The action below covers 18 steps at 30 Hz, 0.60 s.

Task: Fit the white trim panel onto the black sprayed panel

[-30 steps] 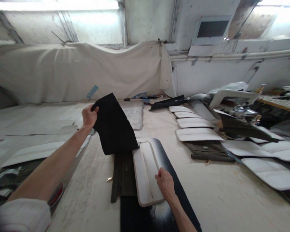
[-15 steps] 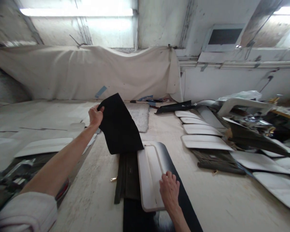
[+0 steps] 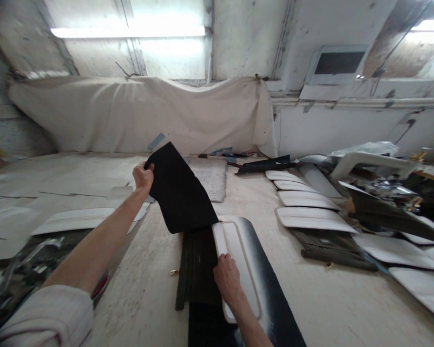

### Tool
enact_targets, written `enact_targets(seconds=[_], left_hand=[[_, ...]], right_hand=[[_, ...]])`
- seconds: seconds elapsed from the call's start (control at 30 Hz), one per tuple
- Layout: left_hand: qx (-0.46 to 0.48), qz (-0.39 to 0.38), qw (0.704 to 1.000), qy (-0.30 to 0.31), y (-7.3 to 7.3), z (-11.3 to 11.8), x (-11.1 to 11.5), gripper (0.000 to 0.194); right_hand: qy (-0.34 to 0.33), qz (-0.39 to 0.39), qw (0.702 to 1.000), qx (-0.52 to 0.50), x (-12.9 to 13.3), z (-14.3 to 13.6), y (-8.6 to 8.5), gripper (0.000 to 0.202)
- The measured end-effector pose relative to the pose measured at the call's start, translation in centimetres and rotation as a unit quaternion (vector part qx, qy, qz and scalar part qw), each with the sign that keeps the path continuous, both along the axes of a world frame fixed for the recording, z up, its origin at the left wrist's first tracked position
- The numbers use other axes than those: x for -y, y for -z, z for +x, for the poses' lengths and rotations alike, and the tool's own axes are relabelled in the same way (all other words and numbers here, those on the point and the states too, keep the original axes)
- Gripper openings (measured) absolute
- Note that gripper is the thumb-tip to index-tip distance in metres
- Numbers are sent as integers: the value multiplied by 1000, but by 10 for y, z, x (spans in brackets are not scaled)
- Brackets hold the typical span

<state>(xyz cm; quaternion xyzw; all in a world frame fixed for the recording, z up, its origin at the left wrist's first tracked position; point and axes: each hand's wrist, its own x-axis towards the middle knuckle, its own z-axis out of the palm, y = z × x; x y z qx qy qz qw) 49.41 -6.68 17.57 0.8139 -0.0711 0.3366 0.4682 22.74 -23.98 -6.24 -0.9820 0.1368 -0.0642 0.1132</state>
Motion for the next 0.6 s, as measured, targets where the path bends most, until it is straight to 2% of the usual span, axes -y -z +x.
enact_targets(seconds=[0.17,0.3,0.37,0.43,0.47,0.53,0.6], left_hand=[[5,-51,999,14,3,-9,-14,23],[-4,-71,994,84,1,-39,-23,23],[-20,-69,989,130,4,-69,-30,25],[-44,-58,982,176,12,-111,-41,29],[-60,-51,977,200,20,-135,-47,29],[-125,-11,948,291,40,-188,-58,26],[-203,60,899,385,66,-239,-67,20]], right_hand=[[53,34,998,-6,50,-20,11,30],[88,70,994,-13,81,-31,25,32],[93,87,992,-15,87,-33,29,33],[91,96,991,-12,87,-33,30,33],[87,98,991,-9,87,-33,29,34],[74,98,992,0,86,-34,28,34],[58,91,994,13,85,-35,26,33]])
